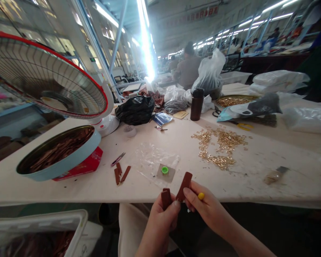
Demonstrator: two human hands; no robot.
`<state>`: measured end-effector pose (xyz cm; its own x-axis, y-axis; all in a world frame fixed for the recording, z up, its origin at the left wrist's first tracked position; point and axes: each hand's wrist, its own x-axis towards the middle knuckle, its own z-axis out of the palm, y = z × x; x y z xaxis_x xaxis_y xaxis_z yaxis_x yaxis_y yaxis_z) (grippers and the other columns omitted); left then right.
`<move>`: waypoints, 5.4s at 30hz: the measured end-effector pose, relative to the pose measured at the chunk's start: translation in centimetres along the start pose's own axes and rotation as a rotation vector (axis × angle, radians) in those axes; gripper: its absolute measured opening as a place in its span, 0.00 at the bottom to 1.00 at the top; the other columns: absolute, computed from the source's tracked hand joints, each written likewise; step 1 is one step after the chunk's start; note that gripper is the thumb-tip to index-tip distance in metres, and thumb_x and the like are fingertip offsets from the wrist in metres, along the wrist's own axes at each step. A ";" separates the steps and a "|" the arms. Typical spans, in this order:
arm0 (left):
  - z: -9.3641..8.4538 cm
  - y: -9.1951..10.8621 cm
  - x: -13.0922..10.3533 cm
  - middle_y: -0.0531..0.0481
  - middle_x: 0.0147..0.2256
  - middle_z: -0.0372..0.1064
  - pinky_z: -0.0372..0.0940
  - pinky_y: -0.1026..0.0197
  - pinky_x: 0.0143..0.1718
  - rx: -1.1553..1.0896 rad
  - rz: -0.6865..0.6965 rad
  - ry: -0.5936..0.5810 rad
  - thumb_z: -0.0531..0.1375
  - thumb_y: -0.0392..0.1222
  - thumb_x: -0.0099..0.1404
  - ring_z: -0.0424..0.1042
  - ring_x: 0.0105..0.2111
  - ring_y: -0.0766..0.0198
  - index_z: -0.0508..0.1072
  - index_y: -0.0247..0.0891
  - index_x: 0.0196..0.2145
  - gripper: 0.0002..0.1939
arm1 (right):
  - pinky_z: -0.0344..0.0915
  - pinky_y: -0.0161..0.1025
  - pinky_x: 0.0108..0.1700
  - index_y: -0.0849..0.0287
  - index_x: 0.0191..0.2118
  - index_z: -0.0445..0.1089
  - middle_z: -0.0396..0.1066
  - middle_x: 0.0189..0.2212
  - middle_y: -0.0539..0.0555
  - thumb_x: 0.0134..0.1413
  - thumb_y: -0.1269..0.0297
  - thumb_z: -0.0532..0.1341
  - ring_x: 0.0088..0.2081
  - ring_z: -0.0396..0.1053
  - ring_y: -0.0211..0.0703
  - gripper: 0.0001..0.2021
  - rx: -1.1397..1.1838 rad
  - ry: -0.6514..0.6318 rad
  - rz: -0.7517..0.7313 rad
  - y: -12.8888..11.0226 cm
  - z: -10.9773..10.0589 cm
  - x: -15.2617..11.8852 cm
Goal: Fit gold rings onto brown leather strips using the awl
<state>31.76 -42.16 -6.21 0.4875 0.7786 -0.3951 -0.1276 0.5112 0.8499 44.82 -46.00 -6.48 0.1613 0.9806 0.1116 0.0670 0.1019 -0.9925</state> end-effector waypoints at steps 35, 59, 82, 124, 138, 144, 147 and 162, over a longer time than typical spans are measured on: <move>-17.5 4.1 7.6 0.55 0.19 0.61 0.53 0.63 0.28 0.437 0.250 0.598 0.60 0.37 0.49 0.62 0.26 0.62 0.67 0.38 0.22 0.03 | 0.47 0.29 0.17 0.59 0.42 0.62 0.51 0.15 0.41 0.52 0.47 0.55 0.15 0.48 0.33 0.20 0.140 -0.101 0.372 5.8 5.1 5.3; -2.3 0.4 0.7 0.54 0.26 0.65 0.60 0.65 0.31 -0.125 0.280 0.260 0.56 0.47 0.59 0.64 0.27 0.67 0.69 0.38 0.35 0.11 | 0.54 0.32 0.27 0.59 0.26 0.64 0.68 0.23 0.50 0.52 0.70 0.54 0.25 0.64 0.40 0.06 -0.517 -0.165 0.054 1.2 4.1 0.1; -1.1 -2.9 4.8 0.59 0.11 0.60 0.49 0.71 0.13 0.043 0.002 0.152 0.65 0.59 0.43 0.53 0.11 0.76 0.64 0.35 0.23 0.24 | 0.53 0.36 0.32 0.59 0.34 0.68 0.70 0.35 0.56 0.54 0.76 0.52 0.35 0.67 0.45 0.09 -1.351 0.100 0.395 7.6 -16.1 3.1; -1.0 -1.5 0.1 0.51 0.24 0.67 0.62 0.61 0.30 0.351 0.516 0.305 0.60 0.41 0.53 0.67 0.27 0.61 0.70 0.39 0.25 0.04 | 0.61 0.35 0.30 0.59 0.28 0.64 0.68 0.24 0.51 0.53 0.57 0.54 0.28 0.64 0.42 0.11 -0.215 0.158 0.069 2.0 1.6 -0.9; -2.3 -0.3 0.8 0.55 0.21 0.62 0.56 0.65 0.26 0.417 0.323 0.118 0.60 0.38 0.52 0.61 0.23 0.66 0.68 0.36 0.24 0.03 | 0.54 0.33 0.25 0.58 0.25 0.60 0.59 0.19 0.47 0.56 0.63 0.49 0.23 0.57 0.37 0.11 -0.365 -0.129 0.043 1.3 1.0 -0.9; -2.1 -0.3 1.3 0.55 0.20 0.61 0.55 0.64 0.25 0.365 0.296 0.115 0.60 0.39 0.51 0.60 0.23 0.66 0.68 0.36 0.21 0.06 | 0.54 0.33 0.26 0.58 0.25 0.60 0.61 0.20 0.48 0.57 0.66 0.49 0.24 0.59 0.39 0.10 -0.512 -0.106 -0.001 1.5 1.2 -0.5; -2.1 -0.8 1.5 0.59 0.16 0.54 0.46 0.66 0.18 0.160 0.113 0.070 0.61 0.45 0.51 0.50 0.16 0.72 0.67 0.35 0.21 0.11 | 0.54 0.33 0.26 0.57 0.24 0.58 0.61 0.20 0.48 0.57 0.66 0.49 0.24 0.59 0.39 0.10 -0.527 -0.060 -0.023 1.5 1.5 -0.4; -0.9 -1.6 0.1 0.63 0.14 0.48 0.37 0.68 0.16 -0.122 0.027 0.083 0.63 0.45 0.49 0.42 0.15 0.76 0.64 0.35 0.24 0.13 | 0.51 0.33 0.24 0.57 0.20 0.54 0.55 0.18 0.46 0.53 0.66 0.50 0.22 0.55 0.37 0.12 -0.491 0.024 -0.078 1.5 1.6 -1.2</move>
<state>31.20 -42.53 -7.92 0.4102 0.8175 -0.4043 -0.2464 0.5261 0.8139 43.20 -46.72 -8.15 0.1600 0.9683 0.1916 0.5350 0.0781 -0.8413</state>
